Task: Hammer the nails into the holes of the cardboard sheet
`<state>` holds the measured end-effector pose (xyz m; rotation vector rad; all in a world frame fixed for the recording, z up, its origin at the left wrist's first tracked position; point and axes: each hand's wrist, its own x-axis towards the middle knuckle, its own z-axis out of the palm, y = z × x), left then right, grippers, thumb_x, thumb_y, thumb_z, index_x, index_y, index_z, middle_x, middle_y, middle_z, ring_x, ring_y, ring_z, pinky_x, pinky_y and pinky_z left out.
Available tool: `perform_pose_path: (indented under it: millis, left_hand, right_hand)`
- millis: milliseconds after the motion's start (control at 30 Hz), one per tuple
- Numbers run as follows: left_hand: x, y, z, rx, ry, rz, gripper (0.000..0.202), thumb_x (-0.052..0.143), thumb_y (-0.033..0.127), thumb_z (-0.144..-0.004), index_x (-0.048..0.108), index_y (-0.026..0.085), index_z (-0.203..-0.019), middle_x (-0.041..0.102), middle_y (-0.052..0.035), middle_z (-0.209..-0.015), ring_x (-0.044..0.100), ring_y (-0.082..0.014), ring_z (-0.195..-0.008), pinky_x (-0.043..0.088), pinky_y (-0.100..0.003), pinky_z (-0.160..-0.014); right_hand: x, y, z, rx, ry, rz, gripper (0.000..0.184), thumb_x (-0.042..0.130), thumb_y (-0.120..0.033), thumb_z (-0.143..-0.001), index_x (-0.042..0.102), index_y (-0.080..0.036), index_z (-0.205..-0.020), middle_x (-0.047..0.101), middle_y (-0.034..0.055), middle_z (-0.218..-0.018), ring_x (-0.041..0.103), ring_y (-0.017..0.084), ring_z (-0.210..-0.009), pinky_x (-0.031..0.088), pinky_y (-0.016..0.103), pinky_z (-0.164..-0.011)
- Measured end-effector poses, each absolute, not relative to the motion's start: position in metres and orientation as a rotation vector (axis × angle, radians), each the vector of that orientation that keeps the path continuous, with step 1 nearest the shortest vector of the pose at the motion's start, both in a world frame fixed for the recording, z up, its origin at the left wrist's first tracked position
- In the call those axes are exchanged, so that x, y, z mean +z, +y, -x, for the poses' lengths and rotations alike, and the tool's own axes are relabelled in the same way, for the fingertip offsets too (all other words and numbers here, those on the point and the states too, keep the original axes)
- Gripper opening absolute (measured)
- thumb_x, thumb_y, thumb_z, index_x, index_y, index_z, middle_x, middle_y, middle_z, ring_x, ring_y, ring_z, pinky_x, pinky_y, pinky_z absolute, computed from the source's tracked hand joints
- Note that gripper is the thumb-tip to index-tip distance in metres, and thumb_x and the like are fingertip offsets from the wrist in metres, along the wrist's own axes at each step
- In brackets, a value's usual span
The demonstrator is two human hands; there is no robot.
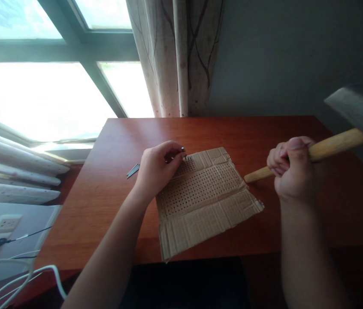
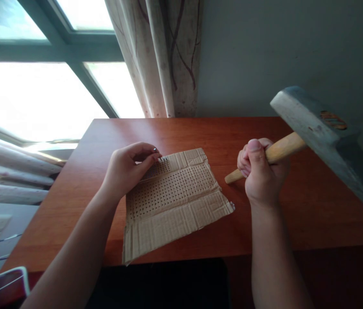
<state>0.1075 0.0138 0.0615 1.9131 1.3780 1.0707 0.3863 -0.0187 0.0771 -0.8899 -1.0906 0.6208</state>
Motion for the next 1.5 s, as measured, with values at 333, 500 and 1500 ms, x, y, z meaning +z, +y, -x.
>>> perform_pose_path:
  millis: [333,500,1500]
  left_hand:
    - [0.0598,0.0137,-0.1068,1.065,1.381,-1.916,0.013,0.068,0.032,-0.086,0.072,0.021,-0.089,0.076,-0.0034,-0.083,0.07,-0.0169,-0.074,0.057,-0.028,-0.069]
    - [0.0604,0.0136,-0.1074,1.076,1.383,-1.912,0.013,0.069,0.032,-0.085,0.073,0.021,-0.089,0.076,-0.0035,-0.082,0.07,-0.0171,-0.074,0.058,-0.028,-0.068]
    - [0.0654,0.0106,-0.1115,1.064,1.432,-2.03,0.012,0.067,0.029,-0.085,0.075,0.02,-0.087,0.077,-0.0027,-0.079,0.07,-0.0161,-0.069,0.056,-0.026,-0.065]
  right_hand:
    - [0.0774,-0.0192,-0.387,0.586,-1.098,0.983,0.042,0.07,-0.042,-0.087,0.045,-0.023,-0.058,0.03,-0.0067,-0.045,0.025,0.008,-0.035,0.013,0.029,-0.037]
    - [0.0778,-0.0201,-0.3867,0.575,-1.114,1.005,0.043,0.069,-0.047,-0.087,0.045,-0.025,-0.059,0.029,-0.0064,-0.046,0.024,0.009,-0.036,0.013,0.029,-0.038]
    - [0.0789,-0.021,-0.3852,0.573,-1.137,0.985,0.043,0.068,-0.045,-0.088,0.044,-0.024,-0.059,0.029,-0.0069,-0.045,0.025,0.008,-0.036,0.015,0.029,-0.037]
